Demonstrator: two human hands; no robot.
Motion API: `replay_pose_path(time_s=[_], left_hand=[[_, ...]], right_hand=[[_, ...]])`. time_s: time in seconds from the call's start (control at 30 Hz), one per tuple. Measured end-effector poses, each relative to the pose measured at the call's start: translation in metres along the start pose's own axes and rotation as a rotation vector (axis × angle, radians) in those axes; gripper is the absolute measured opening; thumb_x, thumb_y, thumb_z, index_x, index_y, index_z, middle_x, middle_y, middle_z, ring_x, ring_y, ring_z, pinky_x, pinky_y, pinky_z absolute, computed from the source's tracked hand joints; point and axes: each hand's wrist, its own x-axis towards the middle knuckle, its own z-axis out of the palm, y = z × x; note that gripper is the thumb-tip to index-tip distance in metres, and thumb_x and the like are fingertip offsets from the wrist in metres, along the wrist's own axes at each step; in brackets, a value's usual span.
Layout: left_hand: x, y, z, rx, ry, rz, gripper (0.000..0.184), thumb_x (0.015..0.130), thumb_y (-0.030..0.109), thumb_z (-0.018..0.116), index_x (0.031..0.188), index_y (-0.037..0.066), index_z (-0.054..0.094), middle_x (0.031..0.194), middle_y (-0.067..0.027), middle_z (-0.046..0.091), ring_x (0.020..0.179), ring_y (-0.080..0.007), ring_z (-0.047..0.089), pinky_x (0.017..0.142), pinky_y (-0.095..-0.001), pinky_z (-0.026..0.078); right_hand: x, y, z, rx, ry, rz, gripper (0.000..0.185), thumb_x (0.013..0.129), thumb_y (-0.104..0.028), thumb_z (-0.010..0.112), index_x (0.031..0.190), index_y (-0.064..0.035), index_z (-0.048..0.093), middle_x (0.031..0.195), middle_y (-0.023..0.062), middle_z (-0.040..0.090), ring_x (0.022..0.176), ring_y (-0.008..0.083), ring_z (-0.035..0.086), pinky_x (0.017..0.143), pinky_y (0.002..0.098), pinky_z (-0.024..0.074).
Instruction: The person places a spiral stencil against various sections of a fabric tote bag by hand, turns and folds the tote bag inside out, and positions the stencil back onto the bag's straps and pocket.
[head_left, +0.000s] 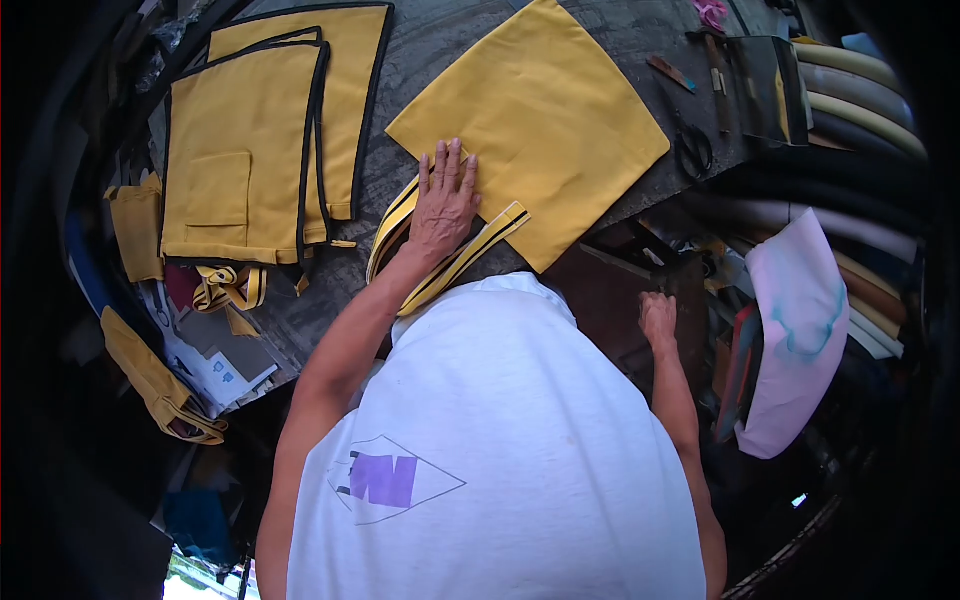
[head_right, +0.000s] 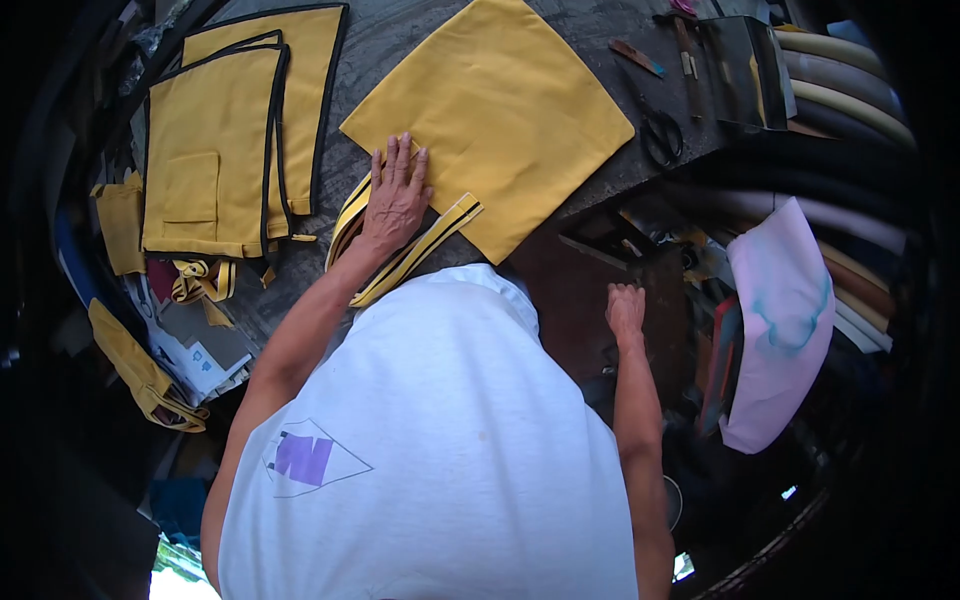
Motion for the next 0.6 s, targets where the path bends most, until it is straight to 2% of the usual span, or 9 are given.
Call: replay_pose_path(time_s=[0.07,0.13,0.2,0.23,0.33,0.37,0.4,0.57,0.6], left_hand=[[-0.002,0.006,-0.002,0.039,-0.027,0.054,0.065,0.095,0.029,0.06,0.147,-0.004,0.042,0.163,-0.0254,0.02,0.154,-0.0409,0.011,0.124,-0.0567,0.008],[-0.007,0.018,0.003,-0.047,0.01,0.076,0.056,0.093,0.021,0.059,0.142,-0.004,0.048,0.16,-0.0234,0.029,0.152,-0.0397,0.019,0.124,-0.0558,0.012],[-0.012,0.023,0.012,-0.062,0.036,0.11,0.052,0.092,0.014,0.057,0.14,-0.004,0.05,0.158,-0.0222,0.034,0.151,-0.0389,0.025,0.123,-0.0552,0.014],[-0.015,0.026,0.01,-0.065,0.042,0.135,0.048,0.09,0.006,0.056,0.136,-0.003,0.052,0.153,-0.0199,0.042,0.148,-0.0374,0.032,0.123,-0.0522,0.019],[-0.02,0.032,0.005,-0.186,0.051,0.082,0.049,0.087,0.002,0.055,0.136,-0.003,0.053,0.149,-0.0192,0.047,0.146,-0.0363,0.036,0.122,-0.0485,0.024],[-0.02,0.033,0.006,-0.176,0.11,0.07,0.046,0.086,0.0,0.056,0.132,0.0,0.057,0.143,-0.0188,0.052,0.142,-0.036,0.04,0.12,-0.0465,0.029],[-0.021,0.036,0.007,-0.178,0.12,0.05,0.045,0.086,0.0,0.056,0.13,0.001,0.058,0.141,-0.0188,0.053,0.141,-0.036,0.041,0.119,-0.0467,0.03],[-0.017,0.046,0.009,-0.116,0.164,0.019,0.035,0.083,0.0,0.059,0.116,0.006,0.067,0.132,-0.0181,0.057,0.135,-0.0356,0.046,0.114,-0.0469,0.036],[-0.017,0.047,0.01,-0.097,0.16,0.024,0.034,0.082,0.0,0.059,0.114,0.006,0.068,0.132,-0.018,0.057,0.135,-0.0356,0.046,0.113,-0.047,0.036]], right_hand=[[-0.014,-0.002,0.002,0.342,0.339,0.118,0.027,0.089,-0.006,0.062,0.116,-0.0074,0.066,0.104,0.0151,0.07,0.101,0.0369,0.063,0.088,0.048,0.0485],[-0.003,-0.001,-0.019,0.373,0.415,0.094,0.028,0.09,-0.008,0.064,0.118,-0.0074,0.063,0.107,0.0146,0.069,0.1,0.0364,0.063,0.088,0.0477,0.0475],[0.023,0.006,-0.041,0.398,0.425,-0.014,0.02,0.087,-0.009,0.067,0.107,-0.0078,0.064,0.1,0.0117,0.068,0.1,0.0341,0.062,0.085,0.0466,0.0472],[0.04,0.01,-0.053,0.403,0.438,-0.093,0.018,0.087,-0.009,0.068,0.104,-0.0077,0.065,0.099,0.011,0.067,0.099,0.0332,0.062,0.085,0.0458,0.0469],[0.083,0.018,-0.102,0.388,0.463,-0.284,0.012,0.084,-0.008,0.07,0.095,-0.0071,0.064,0.092,0.0088,0.064,0.099,0.03,0.06,0.084,0.0423,0.0454],[0.098,0.021,-0.111,0.399,0.592,-0.295,0.013,0.083,-0.008,0.07,0.094,-0.0079,0.065,0.092,0.0082,0.063,0.099,0.0294,0.06,0.085,0.0411,0.0448],[0.113,0.023,-0.115,0.352,0.745,-0.23,0.013,0.083,-0.008,0.07,0.095,-0.0084,0.065,0.094,0.008,0.063,0.1,0.0295,0.06,0.086,0.0413,0.0448],[0.126,0.059,-0.131,0.294,0.599,-0.345,0.013,0.082,-0.006,0.07,0.094,-0.0083,0.065,0.095,0.0078,0.062,0.102,0.0295,0.059,0.088,0.0415,0.045],[0.12,0.062,-0.136,0.353,0.599,-0.32,0.014,0.081,-0.005,0.07,0.093,-0.0071,0.064,0.095,0.0084,0.062,0.103,0.0325,0.058,0.089,0.0433,0.0444]])
